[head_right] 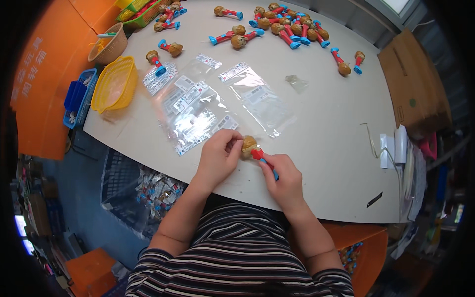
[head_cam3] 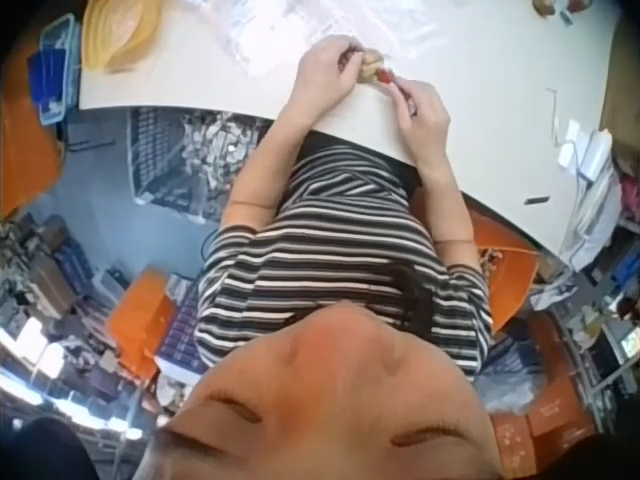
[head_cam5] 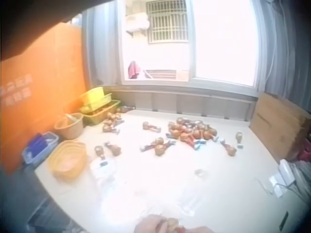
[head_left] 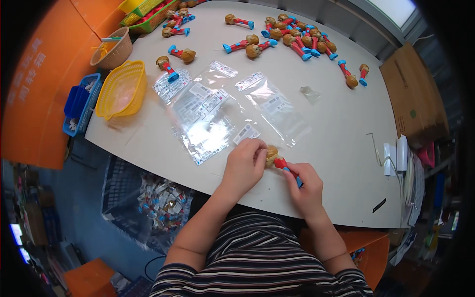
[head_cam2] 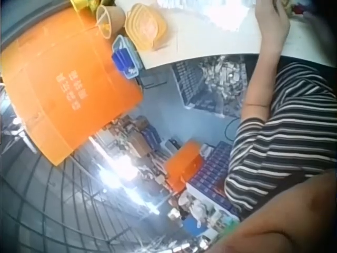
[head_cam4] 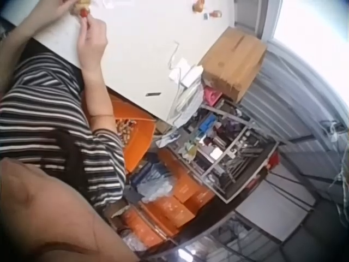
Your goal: Packaging small bear-shaped toys into individual plastic bags on an assembly table.
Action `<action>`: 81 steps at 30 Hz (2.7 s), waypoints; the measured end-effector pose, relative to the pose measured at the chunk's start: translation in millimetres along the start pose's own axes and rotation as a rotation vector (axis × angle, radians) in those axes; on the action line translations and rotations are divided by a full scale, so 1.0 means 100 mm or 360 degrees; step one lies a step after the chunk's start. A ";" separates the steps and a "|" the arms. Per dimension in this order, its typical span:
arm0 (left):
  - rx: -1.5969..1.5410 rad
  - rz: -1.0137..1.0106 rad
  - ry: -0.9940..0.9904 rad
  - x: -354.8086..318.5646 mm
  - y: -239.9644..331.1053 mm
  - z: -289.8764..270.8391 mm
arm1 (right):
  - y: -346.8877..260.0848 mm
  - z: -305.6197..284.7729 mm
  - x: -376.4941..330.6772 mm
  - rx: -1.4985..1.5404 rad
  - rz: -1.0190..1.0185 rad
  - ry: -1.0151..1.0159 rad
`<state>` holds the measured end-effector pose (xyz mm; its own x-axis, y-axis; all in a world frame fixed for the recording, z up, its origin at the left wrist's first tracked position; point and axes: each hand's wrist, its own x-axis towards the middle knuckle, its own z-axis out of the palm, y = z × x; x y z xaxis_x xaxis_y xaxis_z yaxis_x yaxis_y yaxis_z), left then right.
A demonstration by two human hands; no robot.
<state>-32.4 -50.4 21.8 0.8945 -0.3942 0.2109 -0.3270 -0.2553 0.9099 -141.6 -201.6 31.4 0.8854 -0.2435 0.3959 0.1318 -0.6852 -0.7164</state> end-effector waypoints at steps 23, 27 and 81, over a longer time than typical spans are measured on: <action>0.0344 0.0421 0.0271 0.10 0.04 -0.07 | 0.05 0.15 0.06 0.0085 -0.0252 0.0069; 0.0096 0.0120 0.0059 0.10 0.00 -0.20 | 0.17 0.10 -0.06 0.0356 0.0031 -0.0030; 0.0397 0.0598 0.0174 -0.13 0.06 0.11 | 0.17 0.27 -0.17 0.0247 0.0153 -0.0180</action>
<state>-49.5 -56.1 20.4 0.7225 -0.4080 0.5582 -0.6860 -0.3226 0.6522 -142.6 -190.9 -3.3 0.9404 -0.2180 0.2610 0.1039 -0.5466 -0.8309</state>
